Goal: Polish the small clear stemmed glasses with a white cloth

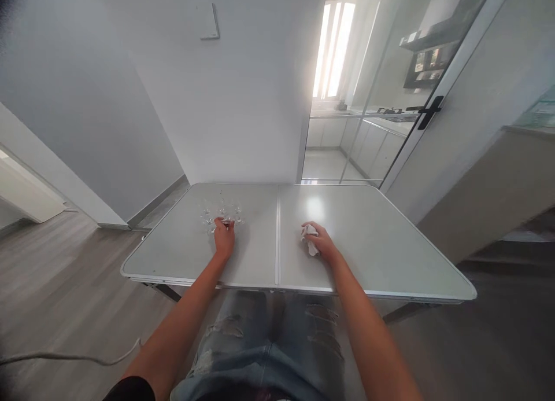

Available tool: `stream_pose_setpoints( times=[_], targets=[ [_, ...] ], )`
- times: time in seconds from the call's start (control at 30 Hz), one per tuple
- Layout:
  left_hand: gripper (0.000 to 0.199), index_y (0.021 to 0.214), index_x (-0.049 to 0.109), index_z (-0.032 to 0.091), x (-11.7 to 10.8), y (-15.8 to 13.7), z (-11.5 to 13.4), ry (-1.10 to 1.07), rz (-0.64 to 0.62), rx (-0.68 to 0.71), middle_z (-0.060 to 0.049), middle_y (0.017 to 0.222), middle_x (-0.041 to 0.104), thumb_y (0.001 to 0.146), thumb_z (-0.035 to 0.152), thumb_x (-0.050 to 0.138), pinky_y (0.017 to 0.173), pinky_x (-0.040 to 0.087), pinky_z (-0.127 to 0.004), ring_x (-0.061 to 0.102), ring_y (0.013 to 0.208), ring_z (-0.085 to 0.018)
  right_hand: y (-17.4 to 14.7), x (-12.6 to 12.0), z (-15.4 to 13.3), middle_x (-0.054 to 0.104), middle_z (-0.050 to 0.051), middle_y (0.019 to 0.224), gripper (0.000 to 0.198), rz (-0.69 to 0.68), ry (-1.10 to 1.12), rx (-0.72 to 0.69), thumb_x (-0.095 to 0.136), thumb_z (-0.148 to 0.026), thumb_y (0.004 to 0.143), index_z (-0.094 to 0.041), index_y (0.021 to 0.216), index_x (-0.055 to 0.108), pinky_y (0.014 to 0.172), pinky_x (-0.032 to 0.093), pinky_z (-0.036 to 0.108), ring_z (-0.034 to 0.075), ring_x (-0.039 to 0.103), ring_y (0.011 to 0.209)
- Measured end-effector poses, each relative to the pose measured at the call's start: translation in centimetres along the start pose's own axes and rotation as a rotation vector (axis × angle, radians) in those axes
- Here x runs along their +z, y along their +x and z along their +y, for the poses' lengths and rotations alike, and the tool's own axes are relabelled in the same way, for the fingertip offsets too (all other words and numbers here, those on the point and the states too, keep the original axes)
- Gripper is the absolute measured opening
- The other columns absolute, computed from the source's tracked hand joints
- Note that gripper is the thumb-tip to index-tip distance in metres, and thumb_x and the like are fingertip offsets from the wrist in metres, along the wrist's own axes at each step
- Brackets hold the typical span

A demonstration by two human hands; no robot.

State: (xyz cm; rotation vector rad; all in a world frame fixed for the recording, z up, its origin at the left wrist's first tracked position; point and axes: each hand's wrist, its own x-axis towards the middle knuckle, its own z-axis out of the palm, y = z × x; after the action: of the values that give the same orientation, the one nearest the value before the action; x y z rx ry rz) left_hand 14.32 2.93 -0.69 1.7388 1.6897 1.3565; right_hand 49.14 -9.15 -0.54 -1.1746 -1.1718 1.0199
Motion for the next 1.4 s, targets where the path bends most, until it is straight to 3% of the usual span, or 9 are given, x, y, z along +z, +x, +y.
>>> stream_pose_setpoints(
  times=[0.13, 0.23, 0.33, 0.47, 0.63, 0.77, 1.0, 1.17, 1.4],
  targets=[
    [0.033, 0.126, 0.042, 0.02, 0.5, -0.5, 1.0, -0.182, -0.04, 0.111, -0.005, 0.095, 0.066, 0.097, 0.03, 0.054, 0.08, 0.051, -0.031, 0.067, 0.086, -0.018, 0.2, 0.2, -0.1, 0.068, 0.003, 0.083, 0.043, 0.085, 0.104, 0.041, 0.067, -0.042, 0.071, -0.024, 0.11, 0.061, 0.057, 0.046, 0.028, 0.018, 0.058, 0.065],
    [0.034, 0.127, 0.043, 0.021, 1.7, -1.4, 2.7, -0.388, -0.235, 0.143, -0.002, 0.088, 0.061, 0.098, 0.036, 0.052, 0.075, 0.052, -0.029, 0.064, 0.077, -0.015, 0.5, 0.3, -0.3, 0.063, 0.005, 0.075, 0.037, 0.151, 0.151, 0.06, 0.057, -0.053, 0.076, -0.023, 0.097, 0.063, 0.055, 0.046, 0.031, 0.02, 0.056, 0.062],
    [0.034, 0.124, 0.046, 0.021, 3.1, -2.5, 4.3, -0.523, -0.364, 0.104, 0.0, 0.084, 0.059, 0.097, 0.04, 0.051, 0.065, 0.05, -0.026, 0.058, 0.067, -0.013, 0.5, 0.3, -0.6, 0.061, 0.003, 0.076, 0.038, 0.151, 0.171, 0.056, 0.056, -0.049, 0.076, -0.023, 0.102, 0.063, 0.055, 0.045, 0.03, 0.019, 0.055, 0.063],
    [0.03, 0.11, 0.054, 0.021, 4.1, -3.6, 5.6, -0.409, -0.394, 0.113, 0.0, 0.085, 0.061, 0.087, 0.038, 0.062, 0.064, 0.047, -0.023, 0.059, 0.068, -0.012, 0.5, 1.5, -1.1, 0.061, 0.001, 0.08, 0.047, 0.147, 0.2, 0.017, 0.061, -0.036, 0.071, -0.025, 0.116, 0.06, 0.056, 0.043, 0.027, 0.017, 0.054, 0.065],
    [0.031, 0.08, 0.063, 0.018, 4.1, -4.0, 6.8, -0.248, -0.471, 0.08, 0.003, 0.064, 0.056, 0.079, 0.048, 0.069, 0.056, 0.037, -0.023, 0.051, 0.057, -0.011, 1.3, 5.7, -1.5, 0.067, 0.006, 0.092, 0.038, 0.154, 0.223, -0.049, 0.06, -0.039, 0.075, -0.025, 0.11, 0.055, 0.062, 0.048, 0.029, 0.021, 0.06, 0.073],
    [0.043, 0.084, 0.07, 0.015, 3.8, -4.6, 7.9, -0.369, -0.615, 0.029, 0.002, 0.06, 0.057, 0.074, 0.057, 0.072, 0.053, 0.034, -0.022, 0.049, 0.054, -0.011, 2.0, 8.9, -2.1, 0.064, 0.003, 0.081, 0.028, 0.176, 0.011, -0.051, 0.06, -0.043, 0.077, -0.023, 0.095, 0.053, 0.061, 0.046, 0.026, 0.018, 0.057, 0.071],
    [0.043, 0.09, 0.075, 0.015, 2.3, -5.0, 8.7, -0.416, -0.527, 0.062, -0.004, 0.078, 0.071, 0.072, 0.054, 0.077, 0.062, 0.043, -0.023, 0.061, 0.069, -0.015, 2.5, 10.5, -4.1, 0.057, -0.003, 0.07, 0.011, 0.293, -0.422, -0.172, 0.059, -0.029, 0.071, -0.022, 0.08, 0.059, 0.061, 0.037, 0.026, 0.014, 0.047, 0.062],
    [0.025, 0.08, 0.073, 0.016, 1.9, -3.5, 8.0, -0.423, -0.474, 0.069, 0.0, 0.069, 0.067, 0.075, 0.04, 0.074, 0.06, 0.041, -0.021, 0.058, 0.065, -0.013, 2.1, 9.1, -4.6, 0.06, -0.001, 0.074, 0.015, 0.059, -0.107, -0.054, 0.054, -0.03, 0.071, -0.021, 0.077, 0.064, 0.062, 0.037, 0.025, 0.015, 0.05, 0.069],
    [0.028, 0.08, 0.072, 0.015, 2.4, -2.5, 6.3, -0.416, -0.55, 0.115, 0.0, 0.067, 0.064, 0.077, 0.043, 0.071, 0.06, 0.04, -0.022, 0.056, 0.064, -0.013, 0.7, 8.7, -2.5, 0.062, 0.0, 0.069, 0.025, 0.084, 0.287, 0.238, 0.066, -0.045, 0.077, -0.02, 0.077, 0.059, 0.055, 0.043, 0.027, 0.016, 0.055, 0.062]
  ],
)
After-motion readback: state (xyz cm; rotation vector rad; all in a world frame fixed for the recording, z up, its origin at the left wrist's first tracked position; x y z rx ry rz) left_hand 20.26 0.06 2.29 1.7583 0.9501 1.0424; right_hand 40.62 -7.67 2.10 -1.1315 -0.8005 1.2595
